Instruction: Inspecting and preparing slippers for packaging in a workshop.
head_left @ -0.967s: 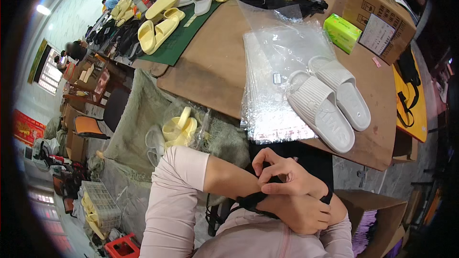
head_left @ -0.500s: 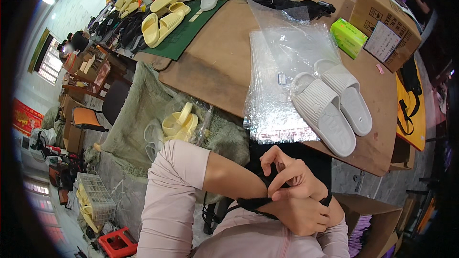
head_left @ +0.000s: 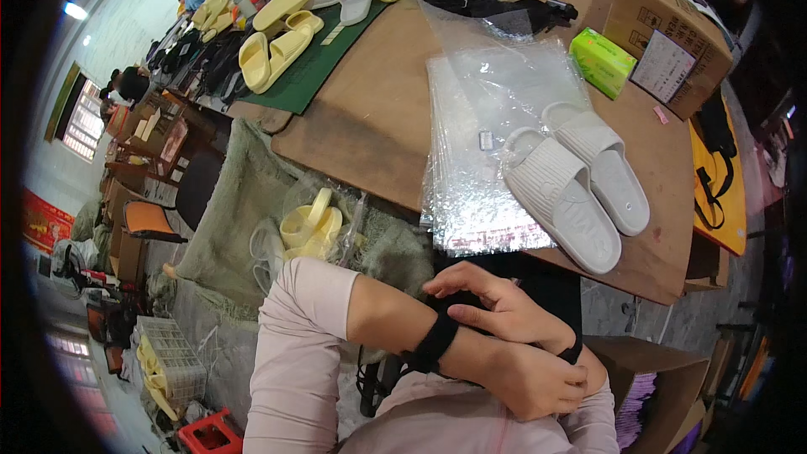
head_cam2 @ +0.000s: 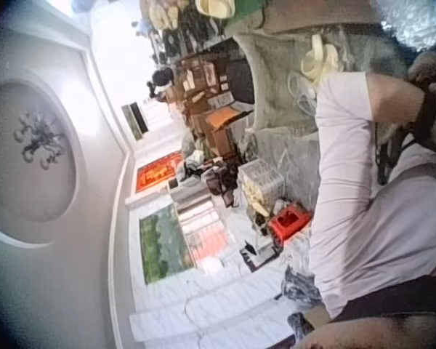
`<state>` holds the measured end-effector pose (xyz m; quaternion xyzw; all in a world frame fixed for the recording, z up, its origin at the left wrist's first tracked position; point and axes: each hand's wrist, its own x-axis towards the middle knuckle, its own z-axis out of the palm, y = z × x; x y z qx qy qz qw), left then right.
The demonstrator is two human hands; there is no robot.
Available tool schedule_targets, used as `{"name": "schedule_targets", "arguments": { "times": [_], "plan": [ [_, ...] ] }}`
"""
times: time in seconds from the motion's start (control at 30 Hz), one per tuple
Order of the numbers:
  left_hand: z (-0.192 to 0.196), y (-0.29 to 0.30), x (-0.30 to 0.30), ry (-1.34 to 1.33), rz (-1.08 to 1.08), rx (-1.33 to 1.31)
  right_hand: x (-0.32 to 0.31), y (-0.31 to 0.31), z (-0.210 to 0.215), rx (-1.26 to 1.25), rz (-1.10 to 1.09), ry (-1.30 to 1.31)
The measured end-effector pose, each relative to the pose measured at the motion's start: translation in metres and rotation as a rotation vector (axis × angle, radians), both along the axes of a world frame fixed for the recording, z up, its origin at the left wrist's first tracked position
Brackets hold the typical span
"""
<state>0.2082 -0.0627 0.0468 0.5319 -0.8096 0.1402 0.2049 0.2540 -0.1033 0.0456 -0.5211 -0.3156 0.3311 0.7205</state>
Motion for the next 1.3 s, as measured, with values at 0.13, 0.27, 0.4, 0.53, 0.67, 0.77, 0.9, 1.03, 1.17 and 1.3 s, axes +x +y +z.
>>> {"name": "schedule_targets", "arguments": {
  "times": [0.13, 0.27, 0.4, 0.53, 0.67, 0.77, 0.9, 1.03, 1.17, 1.3],
  "plan": [
    [0.007, -0.007, 0.009, -0.024, 0.026, -0.083, 0.000, -0.011, -0.002, -0.071, 0.201, 0.224],
    [0.031, 0.009, 0.022, -0.067, 0.114, -0.111, 0.003, -0.017, 0.000, 0.047, -0.001, 0.331],
    [0.041, 0.047, 0.035, 0.096, 0.246, -0.190, 0.020, -0.053, 0.020, 0.259, -0.304, 0.222],
    [0.007, 0.067, 0.041, 0.320, 0.293, -0.016, 0.013, -0.064, 0.042, -0.068, -0.399, -0.080],
    [-0.010, 0.055, 0.056, 0.892, 0.435, 0.172, -0.013, -0.026, 0.027, -0.167, -0.587, -0.980],
    [-0.019, 0.047, 0.063, 1.273, 0.527, 0.272, -0.037, -0.007, 0.011, -0.218, -0.264, -1.481],
    [0.012, 0.027, 0.076, 1.279, 0.234, 0.240, -0.055, 0.014, -0.017, -0.278, 0.155, -1.806],
    [0.022, 0.027, 0.076, 1.162, 0.042, 0.320, -0.064, 0.022, -0.028, -0.217, -0.009, -1.757],
    [0.031, 0.030, 0.074, 1.147, 0.033, 0.343, -0.069, 0.025, -0.027, -0.136, 0.109, -1.903],
    [0.027, 0.027, 0.081, 1.122, -0.002, 0.455, -0.062, 0.020, -0.035, -0.115, 0.134, -1.911]
  ]
}}
